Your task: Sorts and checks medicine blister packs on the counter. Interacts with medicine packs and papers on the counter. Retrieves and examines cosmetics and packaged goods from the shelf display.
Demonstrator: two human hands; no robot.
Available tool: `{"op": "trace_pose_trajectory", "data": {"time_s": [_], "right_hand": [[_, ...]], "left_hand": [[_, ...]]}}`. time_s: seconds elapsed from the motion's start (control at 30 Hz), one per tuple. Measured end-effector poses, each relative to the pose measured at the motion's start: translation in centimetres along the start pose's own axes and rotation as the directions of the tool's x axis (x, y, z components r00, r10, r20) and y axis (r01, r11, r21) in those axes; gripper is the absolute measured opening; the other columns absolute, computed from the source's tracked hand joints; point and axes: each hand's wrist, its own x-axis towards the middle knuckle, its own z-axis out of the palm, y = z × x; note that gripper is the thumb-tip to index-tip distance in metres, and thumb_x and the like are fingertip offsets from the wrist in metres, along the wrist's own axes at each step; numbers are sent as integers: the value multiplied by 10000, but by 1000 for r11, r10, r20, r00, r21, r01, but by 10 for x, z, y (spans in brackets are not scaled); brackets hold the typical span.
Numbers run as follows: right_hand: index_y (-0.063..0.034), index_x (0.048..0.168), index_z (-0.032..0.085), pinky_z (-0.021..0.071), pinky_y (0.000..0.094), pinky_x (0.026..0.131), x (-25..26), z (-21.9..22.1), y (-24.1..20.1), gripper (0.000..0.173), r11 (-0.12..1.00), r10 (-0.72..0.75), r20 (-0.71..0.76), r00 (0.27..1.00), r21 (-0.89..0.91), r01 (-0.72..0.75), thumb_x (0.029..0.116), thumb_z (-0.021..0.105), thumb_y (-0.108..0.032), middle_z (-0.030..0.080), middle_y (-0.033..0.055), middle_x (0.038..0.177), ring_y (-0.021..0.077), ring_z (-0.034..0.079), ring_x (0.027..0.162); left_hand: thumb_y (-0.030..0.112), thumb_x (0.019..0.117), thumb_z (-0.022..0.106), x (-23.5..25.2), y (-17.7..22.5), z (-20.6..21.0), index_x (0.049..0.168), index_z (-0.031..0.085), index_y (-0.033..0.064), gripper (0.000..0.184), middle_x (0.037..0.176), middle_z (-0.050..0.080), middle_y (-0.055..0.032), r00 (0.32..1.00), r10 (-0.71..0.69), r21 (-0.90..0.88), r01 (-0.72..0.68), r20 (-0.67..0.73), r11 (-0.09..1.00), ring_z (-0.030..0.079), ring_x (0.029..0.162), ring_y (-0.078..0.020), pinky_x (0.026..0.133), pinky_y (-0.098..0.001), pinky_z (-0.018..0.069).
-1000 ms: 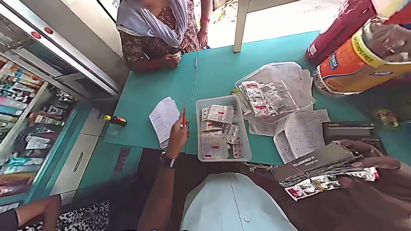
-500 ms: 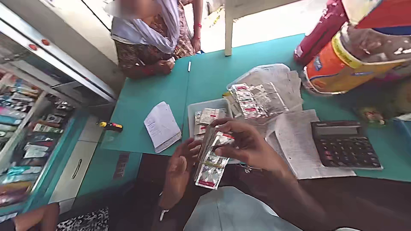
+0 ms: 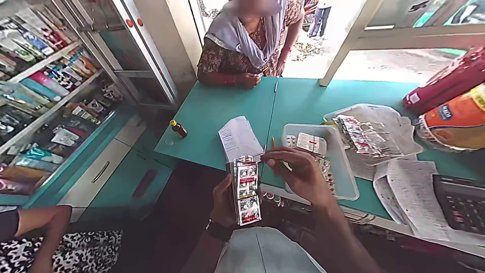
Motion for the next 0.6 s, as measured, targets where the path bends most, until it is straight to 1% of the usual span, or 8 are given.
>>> {"op": "trace_pose_trajectory", "data": {"time_s": [0.07, 0.17, 0.27, 0.33, 0.47, 0.53, 0.57, 0.6], "right_hand": [[-55, 1111, 759, 588, 226, 850, -3, 24, -7, 220, 994, -29, 22, 999, -107, 31, 991, 649, -202, 732, 40, 1086, 54, 686, 971], [-127, 1169, 766, 566, 267, 881, -7, 68, -12, 295, 957, -30, 54, 998, -286, 44, 930, 741, -297, 698, 70, 1113, 115, 655, 1022], [-186, 1160, 775, 538, 261, 899, -6, 105, -8, 319, 948, -39, 58, 998, -312, 55, 887, 788, -351, 683, 41, 1087, 116, 629, 1028], [-179, 1127, 780, 537, 245, 901, -3, 118, -8, 315, 952, -60, 49, 997, -298, 71, 870, 808, -359, 692, 29, 1084, 100, 632, 1033], [-164, 1089, 774, 541, 263, 903, -3, 134, -13, 250, 949, -31, 53, 998, -312, 46, 900, 783, -329, 680, 41, 1107, 120, 626, 1055], [-157, 984, 768, 553, 315, 890, -1, 136, -14, 169, 942, 39, 46, 998, -334, -22, 887, 781, -295, 672, 64, 1097, 160, 632, 1048], [-139, 905, 752, 546, 342, 885, 1, 136, -14, 149, 939, 89, 55, 994, -339, -66, 876, 782, -283, 671, 74, 1080, 182, 631, 1039], [-113, 880, 740, 537, 362, 888, 2, 136, -13, 166, 936, 150, 87, 985, -333, -113, 880, 775, -275, 668, 86, 1068, 201, 627, 1034]], "left_hand": [[564, 931, 623, -12, 12, -12, 1289, 666, 77, 606, 1171, 704, -207, 1000, 0, -11, 0, 12, 1000, 717, 1014, -323, 876, -483, 594], [470, 932, 675, -32, 29, -19, 1208, 721, 106, 458, 1110, 744, -152, 999, 12, 8, -12, -53, 1000, 733, 1017, -263, 895, -456, 600], [302, 883, 766, -48, 49, -18, 1126, 725, 90, 325, 1031, 759, -134, 985, 66, 59, -58, -156, 997, 751, 947, -217, 866, -411, 618], [259, 885, 747, -54, 62, -19, 1107, 739, 80, 285, 1015, 763, -131, 987, 90, 77, -81, -130, 994, 755, 929, -207, 857, -398, 619], [377, 957, 681, -59, 70, -23, 1181, 718, 99, 359, 1090, 751, -122, 996, 73, 43, -70, -60, 997, 737, 1012, -200, 921, -398, 599], [393, 961, 659, -52, 66, -20, 1151, 734, 108, 352, 1070, 758, -116, 985, 112, 12, -111, -131, 994, 742, 998, -191, 902, -390, 608], [405, 964, 643, -49, 62, -19, 1141, 733, 109, 356, 1061, 759, -121, 977, 130, -4, -132, -169, 991, 745, 989, -201, 889, -399, 613], [422, 973, 622, -47, 58, -20, 1130, 730, 103, 372, 1046, 759, -132, 968, 143, -12, -149, -208, 989, 748, 971, -217, 870, -415, 618]]}}
